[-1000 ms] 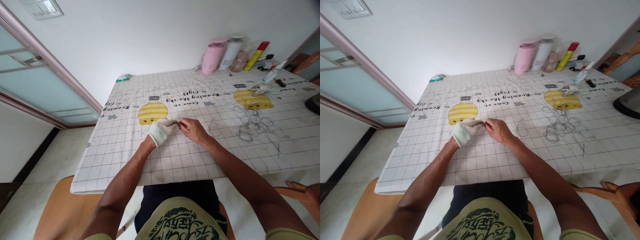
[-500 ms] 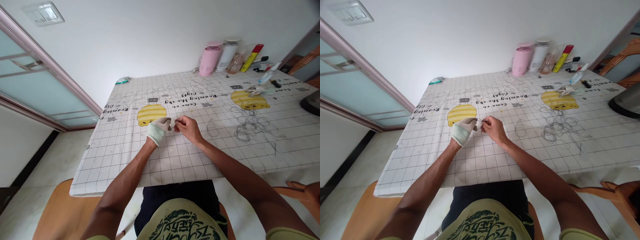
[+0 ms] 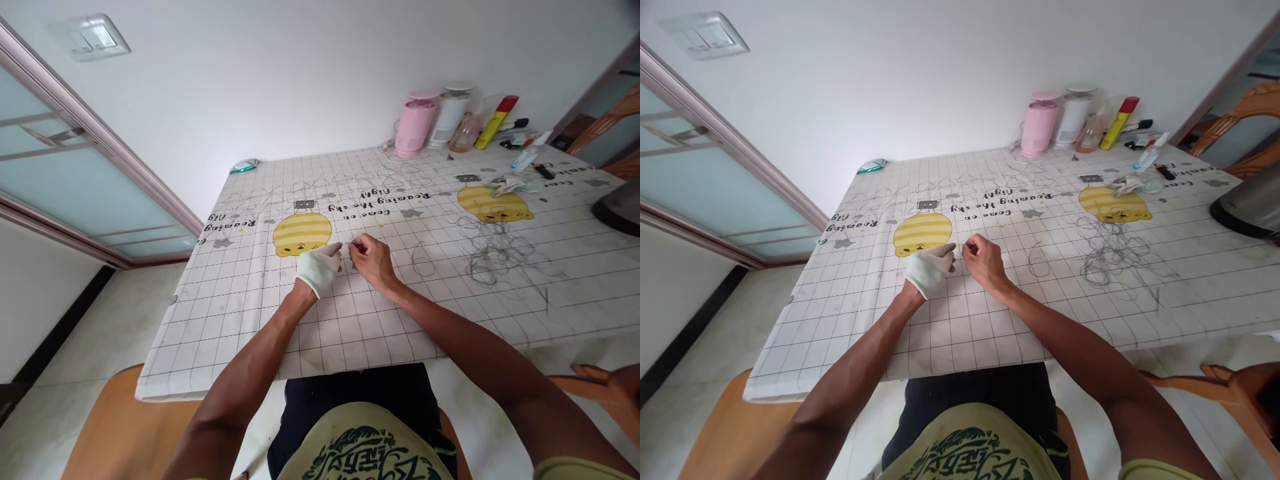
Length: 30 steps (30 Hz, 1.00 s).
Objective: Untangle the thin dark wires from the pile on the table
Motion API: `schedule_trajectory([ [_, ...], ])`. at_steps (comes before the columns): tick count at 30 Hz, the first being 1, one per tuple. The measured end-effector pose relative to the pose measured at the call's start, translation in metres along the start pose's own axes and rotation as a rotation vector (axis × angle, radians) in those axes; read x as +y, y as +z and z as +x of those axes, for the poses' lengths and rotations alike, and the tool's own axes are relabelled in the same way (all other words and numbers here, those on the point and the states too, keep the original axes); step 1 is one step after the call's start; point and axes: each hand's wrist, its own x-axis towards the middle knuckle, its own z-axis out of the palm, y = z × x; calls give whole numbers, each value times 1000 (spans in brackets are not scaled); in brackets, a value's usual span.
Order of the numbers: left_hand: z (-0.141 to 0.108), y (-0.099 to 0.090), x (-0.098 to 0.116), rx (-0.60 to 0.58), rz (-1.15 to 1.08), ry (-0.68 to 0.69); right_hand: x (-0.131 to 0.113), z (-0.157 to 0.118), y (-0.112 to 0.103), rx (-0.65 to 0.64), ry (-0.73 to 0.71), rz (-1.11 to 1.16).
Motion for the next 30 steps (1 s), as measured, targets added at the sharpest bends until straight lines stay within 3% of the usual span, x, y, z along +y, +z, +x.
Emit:
schedule_trajectory([
  [9,11,7,-9,-48,505,89,2,8,12,-7,35,-61],
  [14,13,4,-14,9,435,92,4,11,10,15,-103,-118],
  [22,12,4,-13,32,285,68,4,7,8,5,-130,-145],
  [30,14,11,-19,-33,598,171,2,7,11,10,-83,-134],
])
